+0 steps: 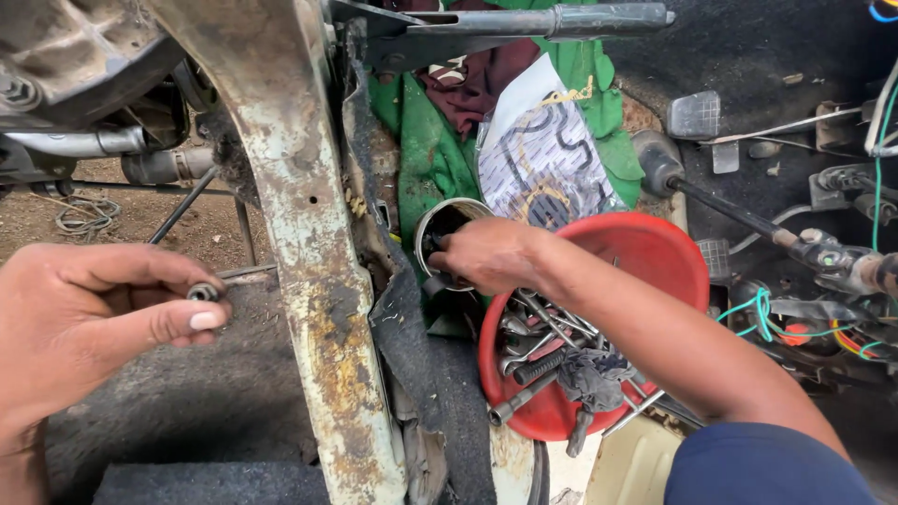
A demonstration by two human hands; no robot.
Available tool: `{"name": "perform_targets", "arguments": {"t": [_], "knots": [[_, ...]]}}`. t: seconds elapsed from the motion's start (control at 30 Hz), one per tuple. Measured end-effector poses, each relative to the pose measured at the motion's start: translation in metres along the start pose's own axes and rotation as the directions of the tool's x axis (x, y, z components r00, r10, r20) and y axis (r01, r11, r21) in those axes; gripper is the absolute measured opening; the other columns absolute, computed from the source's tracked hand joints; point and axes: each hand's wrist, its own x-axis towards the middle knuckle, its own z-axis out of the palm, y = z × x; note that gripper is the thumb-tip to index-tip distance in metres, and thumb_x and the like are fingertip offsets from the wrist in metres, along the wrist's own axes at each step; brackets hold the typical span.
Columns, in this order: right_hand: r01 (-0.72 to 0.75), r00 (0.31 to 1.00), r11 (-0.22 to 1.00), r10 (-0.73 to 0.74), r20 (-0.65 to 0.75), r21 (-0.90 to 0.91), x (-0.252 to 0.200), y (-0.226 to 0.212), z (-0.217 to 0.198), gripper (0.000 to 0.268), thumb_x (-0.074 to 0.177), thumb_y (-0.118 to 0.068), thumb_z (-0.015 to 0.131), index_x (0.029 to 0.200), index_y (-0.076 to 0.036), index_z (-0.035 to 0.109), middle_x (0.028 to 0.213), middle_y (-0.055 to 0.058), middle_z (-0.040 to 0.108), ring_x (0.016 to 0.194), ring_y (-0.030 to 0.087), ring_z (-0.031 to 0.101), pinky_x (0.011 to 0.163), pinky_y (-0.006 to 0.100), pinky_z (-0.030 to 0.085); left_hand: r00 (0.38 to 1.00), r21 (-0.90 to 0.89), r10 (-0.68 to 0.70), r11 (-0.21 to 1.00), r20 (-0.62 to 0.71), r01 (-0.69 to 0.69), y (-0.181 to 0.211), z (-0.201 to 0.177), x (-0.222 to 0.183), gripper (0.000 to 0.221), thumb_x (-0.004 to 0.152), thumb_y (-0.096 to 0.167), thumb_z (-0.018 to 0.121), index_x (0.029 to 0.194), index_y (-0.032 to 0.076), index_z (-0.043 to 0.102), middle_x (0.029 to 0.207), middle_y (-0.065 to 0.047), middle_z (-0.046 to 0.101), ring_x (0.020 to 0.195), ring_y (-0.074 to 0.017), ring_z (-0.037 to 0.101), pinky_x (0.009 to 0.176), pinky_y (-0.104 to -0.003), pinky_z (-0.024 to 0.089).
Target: The person installs a starter motor into an engine compartment, handling bolts and nuts by hand and using a wrench. They move a white sheet and pick through a container of small metal parts.
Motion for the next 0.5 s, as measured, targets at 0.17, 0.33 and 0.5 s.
{"name": "perform_targets", "arguments": {"t": [0.17, 0.33, 0.5], "knots": [[0.039, 0.991, 0.986, -0.059, -0.122, -0.164, 0.003, 0.016, 0.005, 0.027, 0.081, -0.011, 0.066, 0.105, -0.001, 0.068, 0.089, 0.016, 0.067, 0.077, 0.037, 0.07, 0.064, 0.049, 0.057, 0.998, 0.005, 0.061, 0.998, 0.014, -0.062, -0.025, 0.0, 0.004, 0.025, 0.081, 0.006, 0.081, 0.104, -0.002, 0.083, 0.08, -0.017, 0.076, 0.068, -0.0227, 0.079, 0.064, -0.035, 0.062], [-0.003, 0.925, 0.995, -0.036, -0.378, -0.102, -0.033, 0.033, -0.035, 0.012, 0.08, -0.013, 0.068, 0.085, -0.003, 0.063, 0.081, 0.014, 0.064, 0.073, 0.037, 0.068, 0.061, 0.049, 0.055, 0.984, -0.063, 0.147, 0.988, 0.098, -0.141, -0.064, -0.009, 0.009, 0.028, 0.085, 0.01, 0.078, 0.11, -0.001, 0.081, 0.092, -0.017, 0.078, 0.08, -0.0244, 0.08, 0.069, -0.037, 0.063], [0.004, 0.883, 0.998, -0.031, -0.468, -0.058, -0.054, 0.034, -0.05, 0.009, 0.081, -0.008, 0.07, 0.081, -0.004, 0.062, 0.077, 0.012, 0.063, 0.073, 0.036, 0.067, 0.06, 0.048, 0.054, 0.968, -0.125, 0.194, 0.977, 0.16, -0.175, -0.105, -0.018, 0.013, 0.033, 0.089, 0.013, 0.076, 0.119, -0.001, 0.077, 0.101, -0.018, 0.077, 0.086, -0.0271, 0.081, 0.072, -0.038, 0.064]]}}
